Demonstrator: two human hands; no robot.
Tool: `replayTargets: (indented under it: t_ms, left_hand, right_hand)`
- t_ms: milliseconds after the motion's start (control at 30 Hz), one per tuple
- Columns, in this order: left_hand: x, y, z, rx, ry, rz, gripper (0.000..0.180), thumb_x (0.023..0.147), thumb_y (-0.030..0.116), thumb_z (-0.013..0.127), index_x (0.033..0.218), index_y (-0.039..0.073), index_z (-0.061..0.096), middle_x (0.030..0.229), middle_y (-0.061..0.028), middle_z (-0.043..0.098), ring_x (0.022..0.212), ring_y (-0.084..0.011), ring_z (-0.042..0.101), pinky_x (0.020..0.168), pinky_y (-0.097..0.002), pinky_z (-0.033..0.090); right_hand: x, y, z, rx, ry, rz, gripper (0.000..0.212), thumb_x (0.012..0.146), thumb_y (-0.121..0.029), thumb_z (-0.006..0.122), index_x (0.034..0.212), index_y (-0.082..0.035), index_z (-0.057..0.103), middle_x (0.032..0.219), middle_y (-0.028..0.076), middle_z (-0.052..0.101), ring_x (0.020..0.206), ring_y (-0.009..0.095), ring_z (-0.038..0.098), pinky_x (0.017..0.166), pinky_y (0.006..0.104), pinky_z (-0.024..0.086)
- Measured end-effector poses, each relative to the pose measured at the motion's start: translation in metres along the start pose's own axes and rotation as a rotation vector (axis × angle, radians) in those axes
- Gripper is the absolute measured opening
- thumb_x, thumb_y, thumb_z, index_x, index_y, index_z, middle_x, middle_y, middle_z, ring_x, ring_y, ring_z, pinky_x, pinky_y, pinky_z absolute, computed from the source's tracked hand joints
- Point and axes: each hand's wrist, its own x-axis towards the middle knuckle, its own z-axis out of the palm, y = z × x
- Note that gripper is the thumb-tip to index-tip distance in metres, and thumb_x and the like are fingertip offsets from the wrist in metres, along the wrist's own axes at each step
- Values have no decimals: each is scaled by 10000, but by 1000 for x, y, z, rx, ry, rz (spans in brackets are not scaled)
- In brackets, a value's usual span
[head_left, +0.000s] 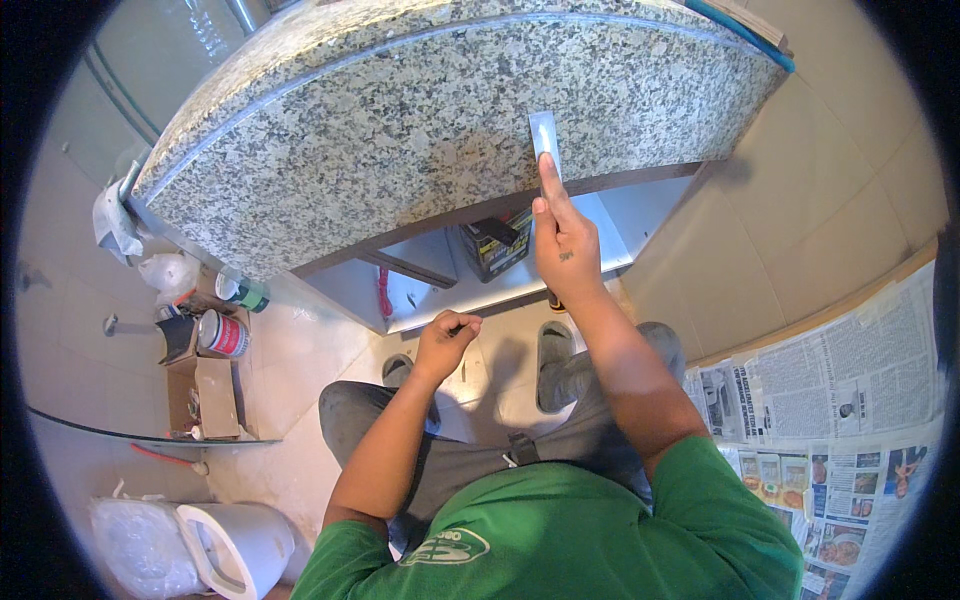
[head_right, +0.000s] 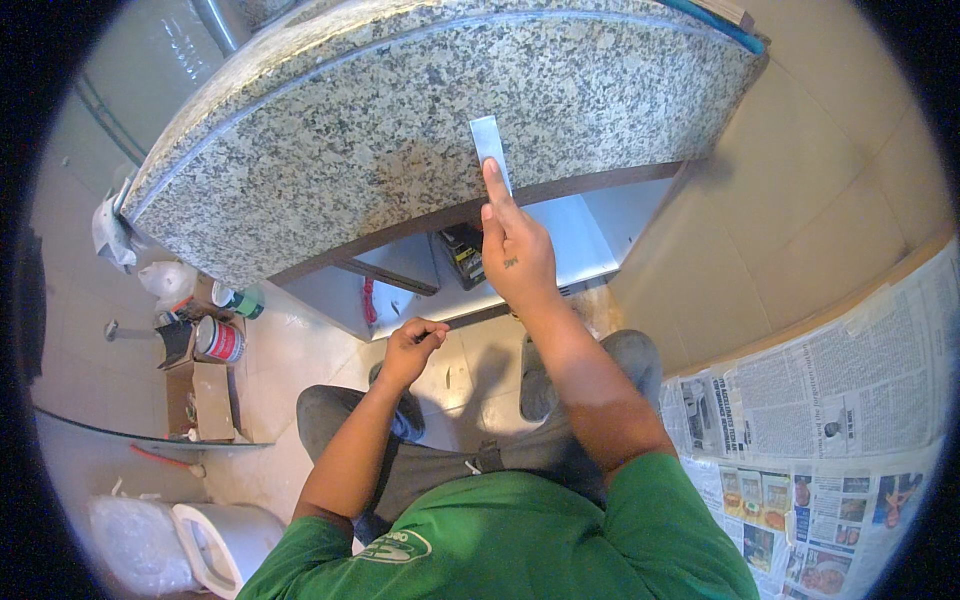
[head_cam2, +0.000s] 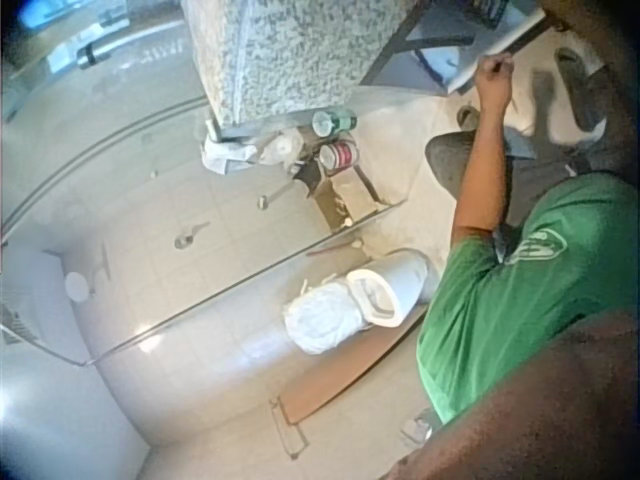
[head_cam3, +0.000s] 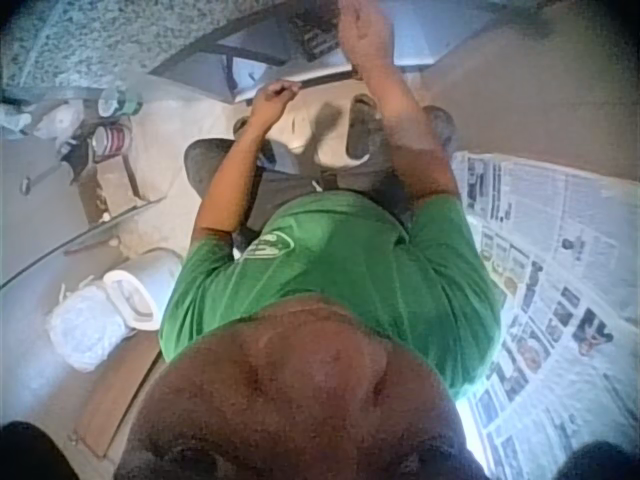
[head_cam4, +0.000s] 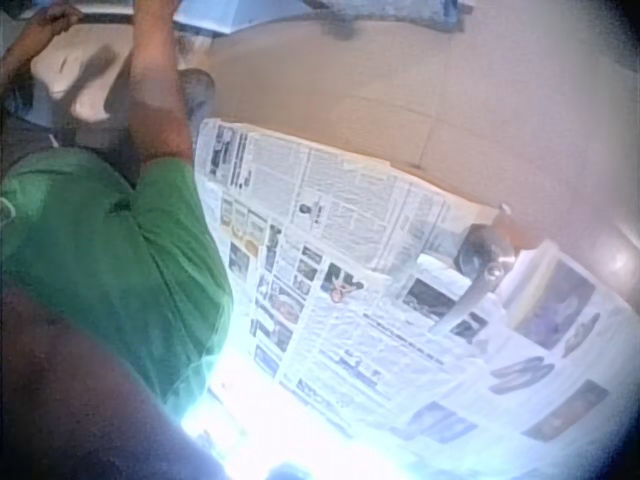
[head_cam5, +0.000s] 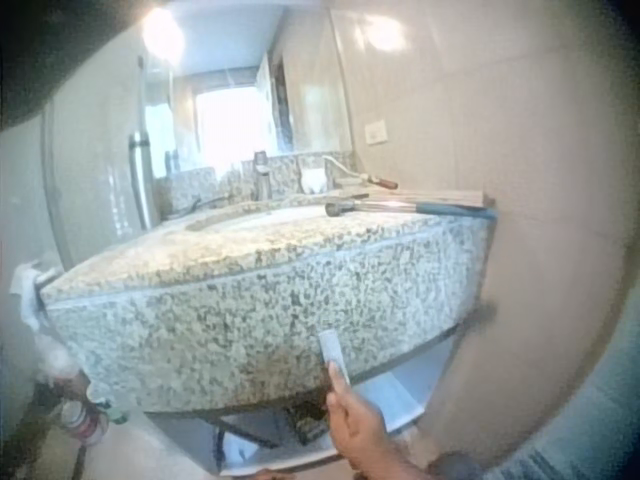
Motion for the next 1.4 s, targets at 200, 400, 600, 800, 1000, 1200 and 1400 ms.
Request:
replayTargets:
  t_ms: [200,400,600,800,1000,1200,1400]
  left_hand:
    - [-2,1,1,25,-6,28,141,895,102,700,986,3,742,887,-42,637,825,-122,592,751,-257,466]
    - [-1,1,-1,8,-8,29,149,888,118,713,989,13,746,884,-44,638,841,-127,595,762,-259,465]
    - [-4,7,1,41,-7,46,154,884,134,720,987,24,751,887,-47,640,848,-134,598,767,-260,469]
    - [1,1,1,29,-13,36,151,887,133,719,985,22,750,893,-47,639,847,-142,599,781,-272,470]
    - [-3,8,0,39,1,8,162,874,148,722,990,39,752,894,-59,649,857,-157,611,789,-269,467]
    - [-2,1,-8,80,23,46,157,881,153,722,978,33,747,905,-67,664,883,-168,622,805,-285,472]
    - [-4,13,-5,49,-10,48,166,896,175,714,981,36,744,920,-73,659,901,-178,623,830,-304,477]
  right_hand:
    - [20,-13,-4,-12,-16,88,543,995,-73,539,1511,-198,428,762,176,611,557,218,480,587,302,447]
    - [-4,3,-1,-2,-20,48,547,993,-70,542,1511,-200,426,709,155,558,558,244,493,594,306,451]
    - [7,0,-1,7,-24,61,553,995,-61,530,1515,-211,415,746,176,587,576,263,534,603,309,460]
    - [-12,16,2,24,-15,37,546,993,-69,535,1510,-203,423,729,157,558,603,259,538,620,310,466]
    - [-45,17,-5,117,-121,288,524,1012,-87,518,1519,-147,403,722,96,596,597,174,519,606,260,444]
    - [-72,-29,-51,872,-375,763,709,1033,-181,519,1603,-158,98,669,74,565,496,143,492,471,251,433]
    - [-89,-26,-80,1589,-567,774,700,1043,-343,477,1592,-208,65,570,96,469,404,199,452,367,319,407]
